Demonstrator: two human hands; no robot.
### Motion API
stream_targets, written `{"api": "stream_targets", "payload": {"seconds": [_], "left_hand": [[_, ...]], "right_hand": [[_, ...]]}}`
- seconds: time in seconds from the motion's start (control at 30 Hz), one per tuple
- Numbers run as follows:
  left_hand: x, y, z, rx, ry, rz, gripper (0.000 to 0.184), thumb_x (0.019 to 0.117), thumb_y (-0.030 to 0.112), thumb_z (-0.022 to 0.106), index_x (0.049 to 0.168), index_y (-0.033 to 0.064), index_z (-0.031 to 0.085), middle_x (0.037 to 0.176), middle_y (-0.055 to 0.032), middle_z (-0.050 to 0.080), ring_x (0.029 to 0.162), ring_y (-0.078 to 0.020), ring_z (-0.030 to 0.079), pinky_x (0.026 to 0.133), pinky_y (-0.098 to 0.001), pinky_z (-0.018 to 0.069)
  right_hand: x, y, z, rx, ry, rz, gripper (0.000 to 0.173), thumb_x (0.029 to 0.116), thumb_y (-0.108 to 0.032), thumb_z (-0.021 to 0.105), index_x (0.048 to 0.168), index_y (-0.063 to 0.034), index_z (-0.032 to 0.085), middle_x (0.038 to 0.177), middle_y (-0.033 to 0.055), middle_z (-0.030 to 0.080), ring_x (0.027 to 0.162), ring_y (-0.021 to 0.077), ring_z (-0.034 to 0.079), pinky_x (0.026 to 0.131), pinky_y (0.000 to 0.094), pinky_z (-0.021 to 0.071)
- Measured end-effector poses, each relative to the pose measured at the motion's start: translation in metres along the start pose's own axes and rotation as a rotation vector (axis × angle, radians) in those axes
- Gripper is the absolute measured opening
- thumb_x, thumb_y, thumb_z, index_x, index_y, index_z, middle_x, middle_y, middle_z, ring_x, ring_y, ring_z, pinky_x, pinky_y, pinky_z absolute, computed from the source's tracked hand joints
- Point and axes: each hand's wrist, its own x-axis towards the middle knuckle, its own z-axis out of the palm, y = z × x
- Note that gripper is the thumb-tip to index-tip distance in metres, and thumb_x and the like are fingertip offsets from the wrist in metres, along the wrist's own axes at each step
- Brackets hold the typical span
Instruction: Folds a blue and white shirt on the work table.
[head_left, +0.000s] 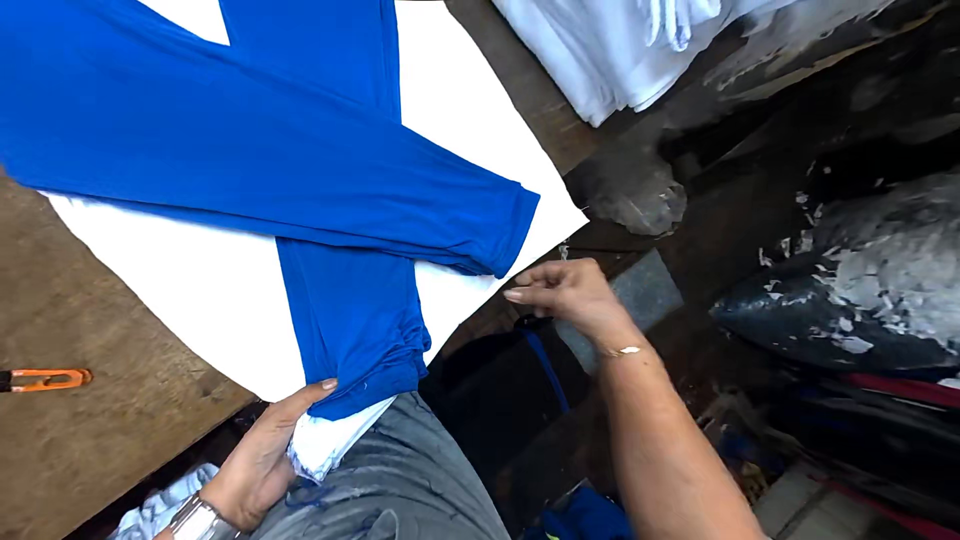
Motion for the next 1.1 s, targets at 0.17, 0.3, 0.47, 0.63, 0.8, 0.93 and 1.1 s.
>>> {"api": "stream_targets", "payload": {"seconds": [0.17, 0.3, 0.47, 0.63, 0.8, 0.93, 1.1], "left_hand": [[-0.002, -0.002, 0.000, 0.019, 0.023, 0.014, 0.020, 0.1012, 0.017, 0.058, 0.113, 0.0051, 0.068, 0.098, -0.0153, 0.074, 0.088, -0.0212, 0.074, 0.074, -0.0356, 0.0632], [-0.001, -0.002, -0.002, 0.015, 0.012, 0.000, 0.021, 0.1007, 0.019, 0.059, 0.115, 0.0057, 0.068, 0.101, -0.0153, 0.074, 0.091, -0.0220, 0.074, 0.076, -0.0370, 0.0631], [-0.002, 0.000, -0.004, 0.021, 0.001, -0.029, 0.023, 0.0982, 0.020, 0.064, 0.117, 0.0065, 0.067, 0.102, -0.0158, 0.073, 0.092, -0.0233, 0.074, 0.077, -0.0383, 0.0628], [-0.004, 0.001, -0.003, 0.034, 0.006, -0.035, 0.028, 0.0975, 0.022, 0.065, 0.122, 0.0080, 0.065, 0.103, -0.0155, 0.073, 0.092, -0.0237, 0.073, 0.078, -0.0395, 0.0628], [-0.005, -0.001, -0.004, 0.021, -0.020, -0.032, 0.028, 0.0970, 0.022, 0.066, 0.121, 0.0085, 0.065, 0.104, -0.0153, 0.073, 0.093, -0.0226, 0.073, 0.078, -0.0379, 0.0628], [-0.004, -0.001, -0.003, 0.013, -0.016, -0.048, 0.025, 0.0971, 0.021, 0.066, 0.118, 0.0077, 0.067, 0.102, -0.0156, 0.074, 0.090, -0.0225, 0.074, 0.076, -0.0375, 0.0629], [-0.005, 0.001, -0.005, 0.032, -0.020, -0.047, 0.028, 0.0959, 0.021, 0.068, 0.121, 0.0084, 0.065, 0.103, -0.0153, 0.074, 0.091, -0.0230, 0.074, 0.076, -0.0381, 0.0631]], "right_hand": [[0.022, -0.004, 0.033, 0.113, -0.032, -0.035, 0.016, 0.0900, -0.003, 0.074, 0.075, 0.0001, 0.071, 0.061, 0.0056, 0.067, 0.044, 0.0077, 0.055, 0.043, 0.0231, 0.0461], [0.008, 0.040, 0.003, -0.394, -0.027, 0.139, 0.024, 0.0967, -0.020, 0.071, 0.082, -0.0008, 0.070, 0.070, 0.0143, 0.065, 0.059, 0.0277, 0.060, 0.055, 0.0476, 0.0510], [0.005, 0.089, -0.054, -0.743, 0.099, 0.514, 0.061, 0.1016, -0.052, 0.060, 0.109, 0.0087, 0.069, 0.113, 0.0366, 0.066, 0.111, 0.0550, 0.063, 0.091, 0.0759, 0.0459], [0.031, 0.027, -0.055, -0.237, 0.421, -0.084, 0.049, 0.0932, -0.041, 0.073, 0.099, 0.0066, 0.063, 0.092, 0.0175, 0.062, 0.082, 0.0247, 0.057, 0.079, 0.0488, 0.0489], [0.012, -0.028, 0.001, -0.304, -0.145, -0.042, 0.030, 0.0802, -0.023, 0.089, 0.094, -0.0010, 0.074, 0.077, 0.0112, 0.070, 0.067, 0.0236, 0.067, 0.067, 0.0481, 0.0597], [0.018, -0.010, 0.048, 0.129, -0.016, -0.002, 0.011, 0.0892, -0.009, 0.079, 0.088, 0.0001, 0.074, 0.065, 0.0055, 0.070, 0.047, 0.0086, 0.059, 0.044, 0.0241, 0.0498], [0.012, 0.031, 0.023, -0.261, -0.042, 0.040, 0.021, 0.0970, -0.015, 0.070, 0.081, -0.0016, 0.068, 0.065, 0.0095, 0.064, 0.049, 0.0193, 0.056, 0.046, 0.0370, 0.0486]]}}
